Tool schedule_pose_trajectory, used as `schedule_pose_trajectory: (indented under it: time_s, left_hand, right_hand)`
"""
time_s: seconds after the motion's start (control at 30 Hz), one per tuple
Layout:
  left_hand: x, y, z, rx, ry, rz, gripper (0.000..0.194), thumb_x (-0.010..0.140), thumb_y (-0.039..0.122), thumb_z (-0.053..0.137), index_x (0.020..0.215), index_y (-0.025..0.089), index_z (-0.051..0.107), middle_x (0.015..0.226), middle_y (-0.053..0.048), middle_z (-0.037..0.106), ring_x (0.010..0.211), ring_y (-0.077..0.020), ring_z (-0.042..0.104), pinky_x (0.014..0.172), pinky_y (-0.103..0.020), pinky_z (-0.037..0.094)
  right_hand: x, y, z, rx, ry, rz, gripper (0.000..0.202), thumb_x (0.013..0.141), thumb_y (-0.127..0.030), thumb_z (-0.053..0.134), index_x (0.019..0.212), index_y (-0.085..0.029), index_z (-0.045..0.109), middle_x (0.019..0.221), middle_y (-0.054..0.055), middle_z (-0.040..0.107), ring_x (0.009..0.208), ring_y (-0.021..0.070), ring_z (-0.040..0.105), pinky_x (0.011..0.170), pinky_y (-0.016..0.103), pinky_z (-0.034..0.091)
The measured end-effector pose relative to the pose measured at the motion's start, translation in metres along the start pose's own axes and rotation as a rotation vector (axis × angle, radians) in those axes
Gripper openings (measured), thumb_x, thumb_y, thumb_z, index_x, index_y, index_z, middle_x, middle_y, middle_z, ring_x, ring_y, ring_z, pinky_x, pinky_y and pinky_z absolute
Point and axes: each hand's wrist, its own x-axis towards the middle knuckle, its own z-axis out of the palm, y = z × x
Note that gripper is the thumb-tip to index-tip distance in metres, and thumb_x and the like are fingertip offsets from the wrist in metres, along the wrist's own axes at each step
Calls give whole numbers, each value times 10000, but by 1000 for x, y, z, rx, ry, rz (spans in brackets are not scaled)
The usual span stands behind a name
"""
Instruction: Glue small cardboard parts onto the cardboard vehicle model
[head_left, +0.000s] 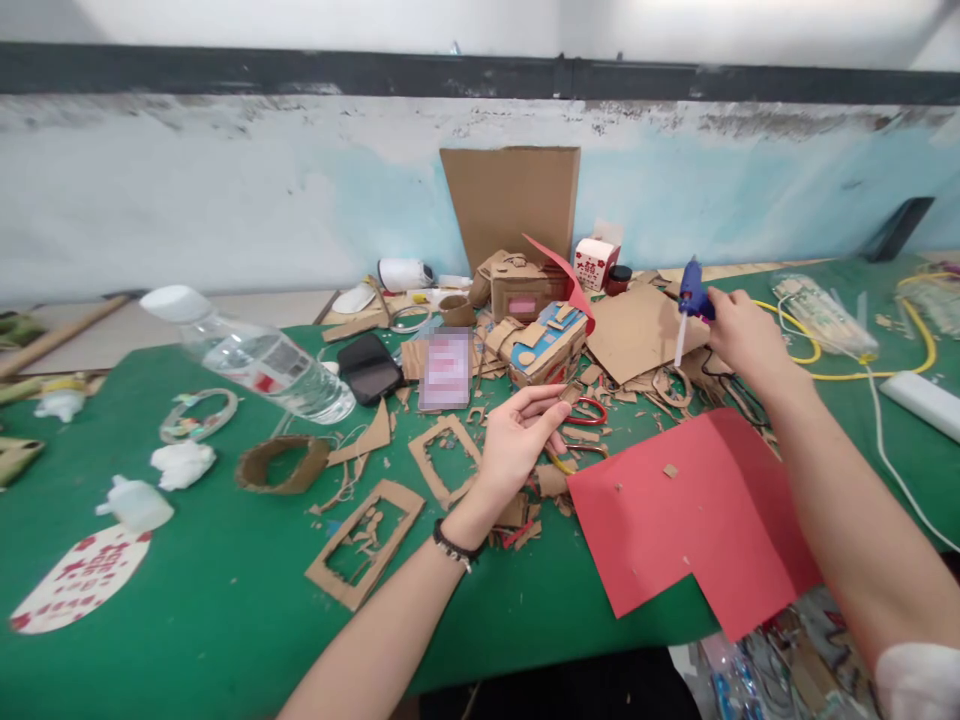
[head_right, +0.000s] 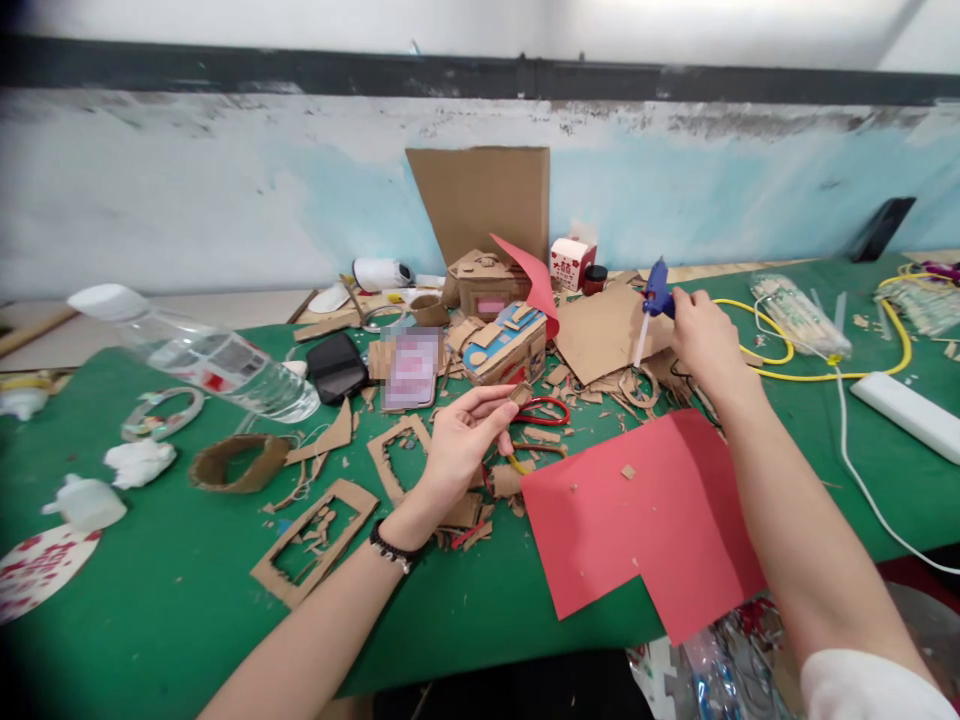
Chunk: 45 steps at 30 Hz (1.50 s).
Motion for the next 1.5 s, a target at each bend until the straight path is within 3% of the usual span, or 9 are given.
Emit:
schedule_pose_trajectory:
  time_s: [0.1, 0.2, 0.4, 0.53, 0.7, 0.83, 0.97, 1.23, 1.5]
  left_hand:
    - [2, -1, 0, -5, 25, 33, 513, 812, 517, 960, 1118, 129, 820, 807, -65, 836, 436, -118, 674, 466, -223, 540]
    - [6, 0, 2, -12, 95, 70, 539, 785, 536, 972, 1103, 128, 824, 832, -75, 846, 427, -123, 676, 439, -220, 531]
    - [7, 5, 2, 3, 220, 185, 568, 777, 579, 977, 1100, 136, 824, 882, -87, 858, 403, -120, 670, 398, -217, 519]
    - [6, 10, 1, 6, 299, 255, 562, 795, 588, 970, 1121, 154, 826, 909, -87, 865, 405, -123, 681, 392, -210, 512]
    - [4, 13, 1, 4, 338, 288, 504, 823, 548, 966, 1120, 167, 823, 959, -92, 873, 399, -119, 680, 376, -206, 499]
    - [4, 12, -1, 13, 323, 277, 481, 849, 529, 954, 1135, 167, 817, 1006, -103, 875, 412, -100, 678, 400, -197, 520]
    - [3, 12, 0, 12, 309, 291, 492, 849, 527, 956, 1155, 170, 812, 1095, -125, 875, 418, -87, 673, 411, -201, 533]
    - [1, 12, 5, 27, 303, 260, 518, 835, 565, 957, 1142, 170, 820, 1122, -136, 872, 426, -90, 674, 404, -205, 515]
    - [-1, 10, 6, 48, 306, 237, 530, 845, 560, 948, 1177, 164, 828, 1128, -141, 870, 440, -90, 681, 428, -208, 528]
  right_hand:
    - [-2, -6, -10, 418, 168, -11, 535, 979, -198, 640, 1512, -162, 622, 1309, 204, 705, 1156, 340, 719, 1019, 499, 580]
    - [-10, -26, -5, 887, 211, 40, 437, 939, -285, 742, 1364, -195, 686, 1160, 126, 773, 1006, 286, 754, 954, 470, 630]
    - [-51, -86, 29, 1216, 246, 32, 356, 1014, -493, 719, 1307, -293, 693, 1089, 85, 793, 811, 290, 799, 796, 482, 675]
    - [-81, -107, 38, 1202, 203, -70, 310, 1035, -547, 723, 1236, -311, 712, 904, 45, 762, 742, 268, 751, 772, 467, 665]
    - [-104, -126, 31, 1165, 166, -250, 256, 1046, -505, 727, 1207, -307, 738, 1082, 62, 795, 968, 286, 781, 902, 463, 672]
    - [-110, -134, 27, 1182, 153, -267, 265, 1050, -528, 715, 1140, -280, 731, 1101, 74, 798, 981, 278, 775, 890, 450, 665]
    - [-112, -133, 24, 1212, 145, -381, 279, 1026, -548, 742, 1111, -284, 708, 1097, 70, 800, 988, 273, 774, 905, 452, 655]
    - [-113, -134, 18, 1200, 181, -360, 302, 1017, -589, 719, 1047, -290, 696, 1041, 75, 788, 911, 275, 763, 825, 453, 654]
    - [-116, -137, 24, 1107, 192, -364, 154, 1007, -434, 774, 1054, -302, 712, 937, 18, 777, 754, 214, 727, 675, 355, 600]
